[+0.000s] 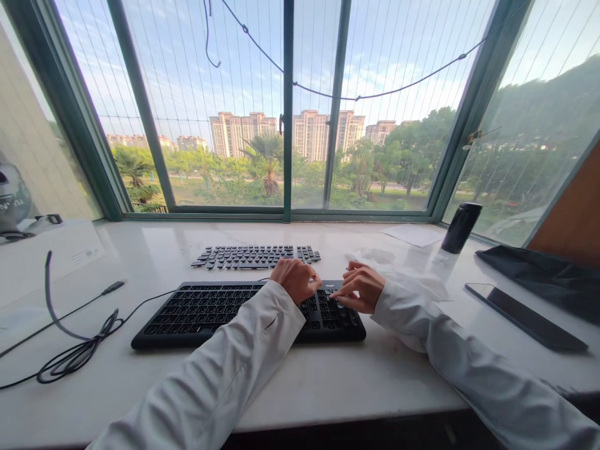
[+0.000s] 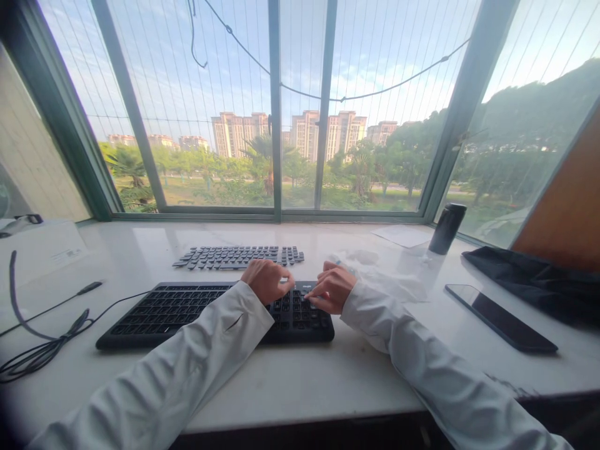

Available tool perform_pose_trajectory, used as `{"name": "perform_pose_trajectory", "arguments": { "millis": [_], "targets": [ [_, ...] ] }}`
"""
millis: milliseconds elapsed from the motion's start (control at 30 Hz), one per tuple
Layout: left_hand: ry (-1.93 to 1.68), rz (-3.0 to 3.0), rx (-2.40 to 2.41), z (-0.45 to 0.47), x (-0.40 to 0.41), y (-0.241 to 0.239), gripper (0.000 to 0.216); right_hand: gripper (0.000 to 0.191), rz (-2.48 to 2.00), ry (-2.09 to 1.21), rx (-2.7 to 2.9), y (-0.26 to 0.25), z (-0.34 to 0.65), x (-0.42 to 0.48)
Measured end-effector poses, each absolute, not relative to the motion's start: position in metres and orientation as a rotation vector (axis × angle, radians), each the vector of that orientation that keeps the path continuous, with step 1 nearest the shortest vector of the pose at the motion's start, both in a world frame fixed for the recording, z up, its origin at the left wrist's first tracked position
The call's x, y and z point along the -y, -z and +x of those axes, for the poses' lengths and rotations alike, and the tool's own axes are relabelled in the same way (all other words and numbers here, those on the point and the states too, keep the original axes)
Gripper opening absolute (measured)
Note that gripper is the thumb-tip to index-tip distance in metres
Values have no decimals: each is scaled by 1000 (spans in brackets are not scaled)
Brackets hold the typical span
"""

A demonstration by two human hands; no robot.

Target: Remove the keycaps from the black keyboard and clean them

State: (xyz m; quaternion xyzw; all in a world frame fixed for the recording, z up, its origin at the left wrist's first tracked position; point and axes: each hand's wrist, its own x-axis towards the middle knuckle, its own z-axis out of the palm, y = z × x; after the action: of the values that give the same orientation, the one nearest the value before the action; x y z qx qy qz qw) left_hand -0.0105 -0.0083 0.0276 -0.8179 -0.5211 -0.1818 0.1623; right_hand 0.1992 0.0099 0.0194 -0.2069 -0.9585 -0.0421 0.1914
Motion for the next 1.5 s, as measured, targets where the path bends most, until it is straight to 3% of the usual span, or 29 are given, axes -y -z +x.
{"name": "perform_pose_trajectory", "arguments": {
  "millis": [200,433,600,900,1500],
  "targets": [
    [540,-2270,1668,-12,1,-21,40,30,-1191,252,2251,-14,203,-36],
    [600,-2281,1682,-12,-1,-18,36,34,-1646,258,2295,-21,188,-110],
    [607,-2323,1649,-14,0,-19,35,21,-1657,219,2411,-25,166,-161],
    [548,-2389,1719,-12,4,-25,31,30,-1640,-177,2474,-14,161,-202],
    [577,-2382,1639,-14,4,-25,34,32,-1668,-441,2330,-4,159,-207]
  ]
}}
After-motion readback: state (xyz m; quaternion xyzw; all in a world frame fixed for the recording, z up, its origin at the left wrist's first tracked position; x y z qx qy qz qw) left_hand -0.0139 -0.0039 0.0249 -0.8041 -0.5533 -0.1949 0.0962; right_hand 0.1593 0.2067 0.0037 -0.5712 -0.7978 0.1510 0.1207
